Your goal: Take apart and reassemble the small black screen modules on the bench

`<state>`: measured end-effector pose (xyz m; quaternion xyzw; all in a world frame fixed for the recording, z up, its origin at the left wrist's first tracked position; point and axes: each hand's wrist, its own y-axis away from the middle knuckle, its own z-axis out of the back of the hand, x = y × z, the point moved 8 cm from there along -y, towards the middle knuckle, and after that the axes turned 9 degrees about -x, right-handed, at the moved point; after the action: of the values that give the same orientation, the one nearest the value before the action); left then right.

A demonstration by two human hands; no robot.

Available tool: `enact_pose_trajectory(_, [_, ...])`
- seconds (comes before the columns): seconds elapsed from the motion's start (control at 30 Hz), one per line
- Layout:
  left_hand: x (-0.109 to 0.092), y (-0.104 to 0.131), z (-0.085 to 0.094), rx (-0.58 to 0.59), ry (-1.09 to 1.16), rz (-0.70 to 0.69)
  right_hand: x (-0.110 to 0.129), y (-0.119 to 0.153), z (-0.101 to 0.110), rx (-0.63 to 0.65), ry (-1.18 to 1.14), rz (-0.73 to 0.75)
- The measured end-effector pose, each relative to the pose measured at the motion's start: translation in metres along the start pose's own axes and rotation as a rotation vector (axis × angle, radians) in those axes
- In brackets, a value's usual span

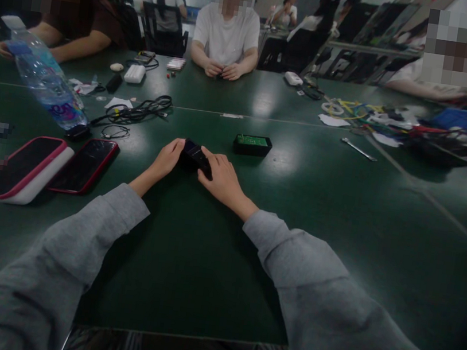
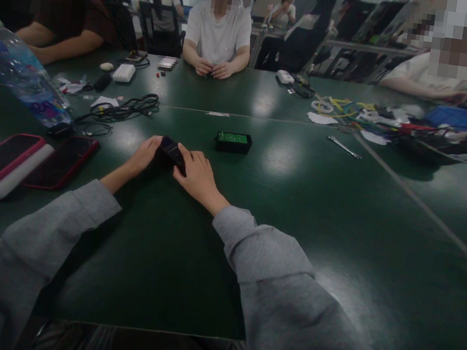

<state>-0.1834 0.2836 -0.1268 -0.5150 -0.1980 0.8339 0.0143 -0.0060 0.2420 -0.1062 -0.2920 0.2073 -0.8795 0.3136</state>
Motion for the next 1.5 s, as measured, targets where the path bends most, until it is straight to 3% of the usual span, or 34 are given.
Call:
enact_pose_trajectory(0.47, [0.002,-0.004,-0.005,0.040,-0.019,-0.066,-0.003,0.000,-0.002,0.009,-0.017,-0.036])
enact_pose_trajectory(0.77, [-0.007,-0.001,-0.004,0.056,-0.033,-0.121,-0.005,0.001,-0.003,0.016,-0.039,-0.040])
enact_pose_trajectory(1.5, [-0.008,0.000,-0.003,0.052,-0.070,-0.137,-0.003,0.002,-0.002,0.025,-0.015,-0.032])
